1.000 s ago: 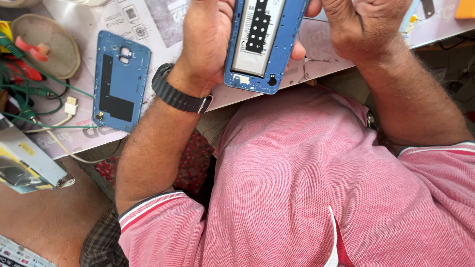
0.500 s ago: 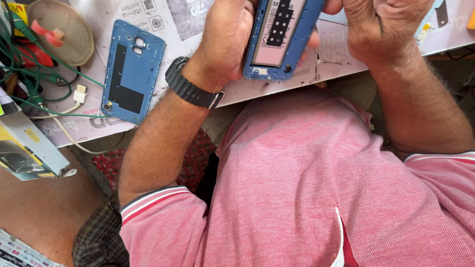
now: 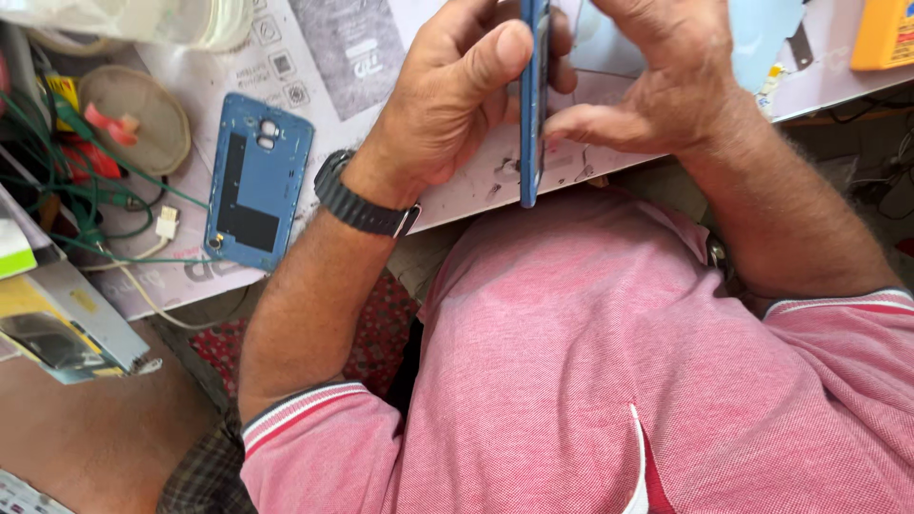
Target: The person uses a plastic card to pry open the back cover of a blue smartphone. They separate the back cover from the chassis, revealing the internal components, and then inspect the interior of the phone.
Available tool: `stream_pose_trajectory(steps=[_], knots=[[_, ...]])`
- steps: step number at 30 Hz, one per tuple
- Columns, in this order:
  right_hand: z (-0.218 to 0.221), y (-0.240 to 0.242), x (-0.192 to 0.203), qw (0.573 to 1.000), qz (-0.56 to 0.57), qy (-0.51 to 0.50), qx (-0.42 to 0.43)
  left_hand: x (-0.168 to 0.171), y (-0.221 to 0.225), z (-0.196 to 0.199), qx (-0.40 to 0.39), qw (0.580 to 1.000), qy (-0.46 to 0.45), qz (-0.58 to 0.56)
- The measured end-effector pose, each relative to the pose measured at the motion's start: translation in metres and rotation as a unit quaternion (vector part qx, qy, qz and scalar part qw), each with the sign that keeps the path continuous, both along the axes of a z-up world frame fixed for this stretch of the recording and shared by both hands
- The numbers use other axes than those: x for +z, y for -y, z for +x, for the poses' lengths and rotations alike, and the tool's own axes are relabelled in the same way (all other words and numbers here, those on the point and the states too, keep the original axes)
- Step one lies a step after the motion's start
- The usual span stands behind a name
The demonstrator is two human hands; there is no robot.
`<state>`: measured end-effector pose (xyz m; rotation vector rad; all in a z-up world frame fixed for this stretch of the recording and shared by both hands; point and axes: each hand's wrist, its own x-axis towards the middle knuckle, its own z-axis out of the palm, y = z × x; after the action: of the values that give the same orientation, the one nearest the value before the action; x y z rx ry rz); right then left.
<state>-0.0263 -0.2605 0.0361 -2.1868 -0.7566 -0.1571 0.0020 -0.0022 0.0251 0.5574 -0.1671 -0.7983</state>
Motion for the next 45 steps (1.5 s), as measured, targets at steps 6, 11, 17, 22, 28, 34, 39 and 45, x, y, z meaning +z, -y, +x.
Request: stream_pose_trajectory(steps=[6,11,17,22,28,34,39,45], knots=[[0.006,-0.006,0.012,1.0,-0.003,0.013,0.016,0.004,-0.002,0.002,0.003,0.999,0.036,0.029],[0.013,-0.008,0.02,0.997,0.029,0.008,0.071,0.006,0.001,0.005,0.008,0.999,0.023,0.04],[0.018,-0.012,0.028,0.997,0.016,0.035,0.072,0.013,0.001,0.006,0.012,0.998,0.036,0.055],[0.017,-0.012,0.028,0.997,0.015,0.024,0.072,0.014,0.001,0.005,0.024,0.997,0.042,0.068],[0.017,-0.011,0.027,0.995,0.042,0.032,0.082,0.011,0.003,0.005,0.039,0.996,0.034,0.075],[0.016,-0.011,0.03,0.994,0.057,0.024,0.088,0.011,0.005,0.004,0.053,0.995,0.023,0.084],[0.015,-0.012,0.029,0.994,0.066,0.022,0.085,0.017,0.008,0.005,0.066,0.993,0.023,0.095],[0.016,-0.013,0.029,0.993,0.075,0.02,0.083,0.015,0.009,0.004,0.089,0.989,0.033,0.112]])
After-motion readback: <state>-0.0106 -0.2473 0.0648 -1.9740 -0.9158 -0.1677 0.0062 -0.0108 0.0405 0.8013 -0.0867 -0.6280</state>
